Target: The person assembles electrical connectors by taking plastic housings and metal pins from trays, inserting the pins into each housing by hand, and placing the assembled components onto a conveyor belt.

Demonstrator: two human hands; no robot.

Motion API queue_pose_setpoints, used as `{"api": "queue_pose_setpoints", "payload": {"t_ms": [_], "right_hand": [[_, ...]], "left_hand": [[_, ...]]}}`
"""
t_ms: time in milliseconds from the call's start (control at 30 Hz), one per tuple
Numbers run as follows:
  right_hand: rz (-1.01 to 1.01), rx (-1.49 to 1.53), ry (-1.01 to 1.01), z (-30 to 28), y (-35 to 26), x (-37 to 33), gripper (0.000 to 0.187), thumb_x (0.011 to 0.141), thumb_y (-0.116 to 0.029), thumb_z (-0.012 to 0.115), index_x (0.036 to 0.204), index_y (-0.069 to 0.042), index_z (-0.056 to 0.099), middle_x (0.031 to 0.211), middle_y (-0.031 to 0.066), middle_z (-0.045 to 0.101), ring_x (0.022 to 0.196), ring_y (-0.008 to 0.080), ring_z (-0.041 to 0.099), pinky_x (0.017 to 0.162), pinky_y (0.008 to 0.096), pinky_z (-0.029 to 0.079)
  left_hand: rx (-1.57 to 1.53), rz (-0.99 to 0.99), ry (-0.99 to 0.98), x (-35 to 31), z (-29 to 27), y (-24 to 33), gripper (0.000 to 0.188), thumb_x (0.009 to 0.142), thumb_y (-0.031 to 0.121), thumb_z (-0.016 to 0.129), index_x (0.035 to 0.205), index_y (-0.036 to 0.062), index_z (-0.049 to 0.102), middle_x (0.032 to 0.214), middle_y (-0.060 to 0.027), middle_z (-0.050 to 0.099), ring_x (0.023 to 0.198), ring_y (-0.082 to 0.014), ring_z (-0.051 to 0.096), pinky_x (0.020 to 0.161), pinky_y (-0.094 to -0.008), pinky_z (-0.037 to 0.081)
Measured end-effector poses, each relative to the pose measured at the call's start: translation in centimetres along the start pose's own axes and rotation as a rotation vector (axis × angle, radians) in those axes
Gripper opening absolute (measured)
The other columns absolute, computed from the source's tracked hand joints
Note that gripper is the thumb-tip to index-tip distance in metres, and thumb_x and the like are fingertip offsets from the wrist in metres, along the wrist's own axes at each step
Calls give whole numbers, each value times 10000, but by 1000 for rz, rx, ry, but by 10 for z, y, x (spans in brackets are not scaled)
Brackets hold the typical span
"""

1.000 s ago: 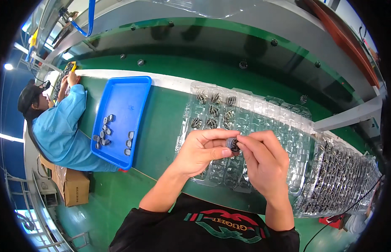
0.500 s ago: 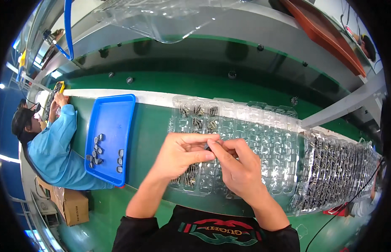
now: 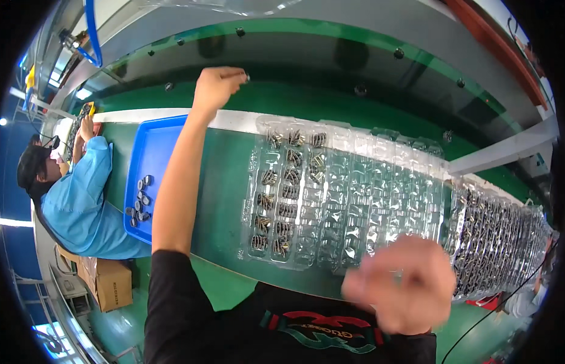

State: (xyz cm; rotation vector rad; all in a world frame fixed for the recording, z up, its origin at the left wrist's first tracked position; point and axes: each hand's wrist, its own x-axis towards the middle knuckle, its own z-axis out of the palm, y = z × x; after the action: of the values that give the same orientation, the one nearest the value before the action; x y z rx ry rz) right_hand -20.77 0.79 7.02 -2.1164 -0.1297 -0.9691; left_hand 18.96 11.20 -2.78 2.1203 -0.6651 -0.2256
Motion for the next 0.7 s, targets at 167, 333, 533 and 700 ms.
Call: {"api": "queue_pose_setpoints", "payload": {"t_ms": [167, 333, 533, 700], "right_hand": [[134, 69, 287, 15, -44, -10, 399, 588, -248, 913, 839, -46, 677, 705, 61, 564, 583, 189, 519, 508, 252, 424], [262, 52, -118, 0, -26, 9, 287, 743, -246, 779, 1007, -137, 751, 697, 5, 631, 562, 124, 569, 468, 250, 416], [260, -684, -428, 54, 97, -14, 142, 773, -135, 740, 788, -29, 646, 782, 89, 576, 708, 254, 637, 564, 382, 539], [316, -779, -511, 80, 109, -31, 156, 753, -143, 754, 749, -33, 644, 839, 103, 580, 745, 256, 656, 584, 377, 561]], "left_hand": [[100, 80, 42, 66, 62, -22, 251, 839, 166, 718, 1034, 12, 748, 807, -59, 724, 714, -108, 624, 669, -265, 481], [221, 152, 56, 78, 92, -39, 267, 839, 304, 714, 967, 77, 771, 932, -122, 746, 878, -256, 711, 795, -332, 524], [849, 324, 151, 58, 2, -68, 473, 853, 421, 622, 1156, 67, 699, 1056, -161, 726, 971, -365, 679, 879, -406, 516], [698, -103, -158, 30, -18, -69, 446, 807, 346, 694, 1166, 83, 690, 1105, -186, 686, 1058, -360, 624, 923, -433, 499]]}}
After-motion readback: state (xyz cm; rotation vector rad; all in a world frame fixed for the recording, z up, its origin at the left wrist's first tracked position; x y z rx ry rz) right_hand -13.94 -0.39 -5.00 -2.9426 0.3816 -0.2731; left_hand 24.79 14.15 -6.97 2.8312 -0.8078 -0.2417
